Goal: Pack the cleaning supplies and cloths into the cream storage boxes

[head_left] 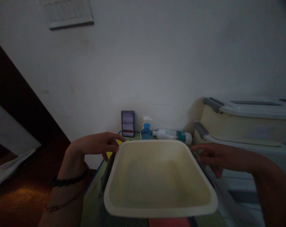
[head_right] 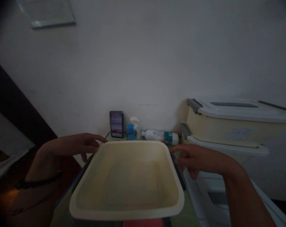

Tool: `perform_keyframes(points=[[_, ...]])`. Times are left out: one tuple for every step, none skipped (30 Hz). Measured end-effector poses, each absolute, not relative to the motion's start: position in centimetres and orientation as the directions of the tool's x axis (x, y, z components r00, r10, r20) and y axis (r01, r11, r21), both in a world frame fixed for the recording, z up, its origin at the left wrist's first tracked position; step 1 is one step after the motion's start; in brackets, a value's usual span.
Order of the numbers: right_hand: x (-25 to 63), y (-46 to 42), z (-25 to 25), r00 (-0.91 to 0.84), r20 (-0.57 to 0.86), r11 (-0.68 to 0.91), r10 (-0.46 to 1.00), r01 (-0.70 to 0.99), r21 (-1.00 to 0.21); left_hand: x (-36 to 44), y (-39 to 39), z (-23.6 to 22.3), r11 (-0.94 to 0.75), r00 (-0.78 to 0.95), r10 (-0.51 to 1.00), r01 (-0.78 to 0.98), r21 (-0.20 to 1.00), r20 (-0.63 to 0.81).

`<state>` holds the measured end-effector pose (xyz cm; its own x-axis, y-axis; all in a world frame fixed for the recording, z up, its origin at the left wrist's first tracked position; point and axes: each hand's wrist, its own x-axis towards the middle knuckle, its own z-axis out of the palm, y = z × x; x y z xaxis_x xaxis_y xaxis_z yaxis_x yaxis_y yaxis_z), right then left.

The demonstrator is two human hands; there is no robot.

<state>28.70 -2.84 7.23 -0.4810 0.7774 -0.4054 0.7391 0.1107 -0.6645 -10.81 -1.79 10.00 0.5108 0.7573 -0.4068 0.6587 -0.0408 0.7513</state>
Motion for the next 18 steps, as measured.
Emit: perform_keyframes(points=[[28.4,-2.9,7.2,-0.493,-0.412,0.113,0.766,0.735,-0.669,-10.9,-1.7,9.9,-0.044,0.536,0.739,0.642,0.765,-0.407],[28.0,-2.9,7.2,-0.509,-0.421,0.109,0.751,0.724,-0.681,-11.0,-1.6,9.8,-0.048,0.565,0.720,0.620,0.783,-0.403],[27.6,-2.9,7.2,-0.522,-0.427,0.102,0.738,0.712,-0.695,-11.2,-1.5,9.7,-0.052,0.593,0.701,0.597,0.800,-0.397],[27.2,-2.8,7.1,-0.532,-0.429,0.095,0.730,0.701,-0.707,-11.3,-1.4,9.5,-0.057,0.616,0.686,0.577,0.815,-0.389],[27.0,-2.7,6.9,-0.535,-0.425,0.094,0.730,0.694,-0.713,-11.4,-1.3,9.4,-0.061,0.631,0.676,0.562,0.825,-0.380],[26.8,-2.5,6.8,-0.534,-0.412,0.102,0.738,0.693,-0.714,-11.4,-1.1,9.2,-0.065,0.640,0.671,0.554,0.830,-0.375],[26.8,-2.4,6.6,-0.536,-0.391,0.122,0.748,0.690,-0.713,-11.4,-1.0,9.1,-0.073,0.644,0.670,0.552,0.830,-0.370],[26.8,-2.2,6.3,-0.542,-0.357,0.155,0.761,0.686,-0.711,-11.3,-0.9,9.0,-0.083,0.645,0.670,0.556,0.827,-0.366],[26.8,-2.0,6.1,-0.551,-0.315,0.195,0.773,0.679,-0.708,-11.2,-0.9,8.9,-0.093,0.645,0.671,0.563,0.821,-0.366],[26.8,-1.8,5.8,-0.561,-0.269,0.240,0.782,0.671,-0.702,-11.0,-0.8,8.9,-0.103,0.643,0.671,0.573,0.813,-0.369],[26.8,-1.7,5.6,-0.571,-0.225,0.283,0.789,0.664,-0.692,-10.8,-0.8,8.8,-0.110,0.641,0.670,0.584,0.804,-0.373],[26.8,-1.6,5.5,-0.577,-0.188,0.316,0.795,0.658,-0.683,-10.7,-0.8,8.8,-0.119,0.639,0.671,0.593,0.796,-0.376],[26.6,-1.5,5.4,-0.580,-0.163,0.337,0.798,0.655,-0.677,-10.5,-0.8,8.8,-0.128,0.639,0.670,0.601,0.789,-0.378],[26.5,-1.4,5.3,-0.579,-0.151,0.345,0.801,0.653,-0.674,-10.3,-0.8,8.8,-0.139,0.640,0.669,0.608,0.782,-0.378],[26.4,-1.4,5.3,-0.578,-0.146,0.346,0.803,0.651,-0.676,-10.2,-0.8,8.8,-0.155,0.643,0.669,0.611,0.776,-0.372],[26.3,-1.4,5.4,-0.570,-0.141,0.342,0.809,0.652,-0.676,-10.2,-0.8,8.8,-0.176,0.647,0.673,0.609,0.773,-0.357],[26.4,-1.5,5.6,-0.559,-0.133,0.339,0.818,0.657,-0.673,-10.1,-0.8,8.9,-0.199,0.652,0.683,0.601,0.774,-0.330],[26.5,-1.6,5.8,-0.544,-0.120,0.341,0.831,0.666,-0.663,-10.1,-0.8,9.0,-0.224,0.656,0.696,0.586,0.779,-0.293]])
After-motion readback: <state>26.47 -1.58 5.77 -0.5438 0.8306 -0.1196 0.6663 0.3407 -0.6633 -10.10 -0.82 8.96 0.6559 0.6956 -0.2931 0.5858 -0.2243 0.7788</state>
